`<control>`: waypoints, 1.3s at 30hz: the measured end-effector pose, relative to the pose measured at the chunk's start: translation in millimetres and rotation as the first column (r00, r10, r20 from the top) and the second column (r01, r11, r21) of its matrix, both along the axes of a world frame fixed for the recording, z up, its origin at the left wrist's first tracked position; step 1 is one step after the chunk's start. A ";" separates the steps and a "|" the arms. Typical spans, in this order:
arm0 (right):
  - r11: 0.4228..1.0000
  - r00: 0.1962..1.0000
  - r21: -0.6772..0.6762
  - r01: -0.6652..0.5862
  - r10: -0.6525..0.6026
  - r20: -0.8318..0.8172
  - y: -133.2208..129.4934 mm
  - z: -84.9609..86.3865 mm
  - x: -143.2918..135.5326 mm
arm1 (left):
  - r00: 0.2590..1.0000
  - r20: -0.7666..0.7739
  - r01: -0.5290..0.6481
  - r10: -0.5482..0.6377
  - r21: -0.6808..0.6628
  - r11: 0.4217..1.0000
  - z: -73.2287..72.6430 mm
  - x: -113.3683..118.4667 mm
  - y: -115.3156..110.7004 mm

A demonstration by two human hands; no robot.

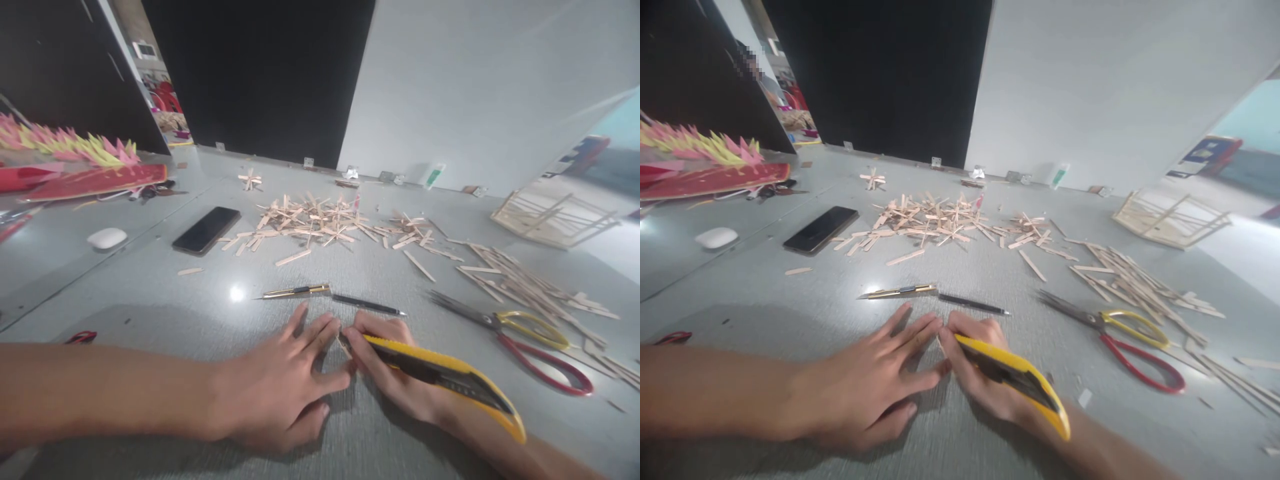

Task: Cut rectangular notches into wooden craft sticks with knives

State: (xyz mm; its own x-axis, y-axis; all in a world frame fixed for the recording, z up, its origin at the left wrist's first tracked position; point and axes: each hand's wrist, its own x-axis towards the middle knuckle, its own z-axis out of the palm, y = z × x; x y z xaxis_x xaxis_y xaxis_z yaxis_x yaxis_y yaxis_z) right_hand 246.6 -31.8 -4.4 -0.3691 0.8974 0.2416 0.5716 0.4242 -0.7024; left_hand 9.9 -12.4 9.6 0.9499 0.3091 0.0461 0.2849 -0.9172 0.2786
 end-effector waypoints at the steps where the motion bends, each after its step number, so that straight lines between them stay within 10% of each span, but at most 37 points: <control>1: 1.000 1.000 0.010 -0.012 0.012 -0.002 0.3 -1.0 0.1 | 1.000 -0.007 -0.010 0.010 0.007 1.000 0.9 0.5 -0.5; 25: 0.998 0.999 0.050 -0.049 0.049 -0.014 -3.5 -8.9 4.8 | 0.999 -0.036 -0.027 0.030 0.072 0.997 4.4 0.9 1.1; 34: 0.987 0.993 0.158 -0.012 -0.006 0.116 -0.3 4.3 16.1 | 0.976 0.218 -0.125 0.025 0.458 0.880 -25.2 -3.8 -0.3; 39: 0.988 0.935 0.153 -0.011 -0.044 0.352 24.0 29.5 49.3 | 0.983 0.147 -0.132 0.114 0.120 0.984 -13.5 -8.4 10.7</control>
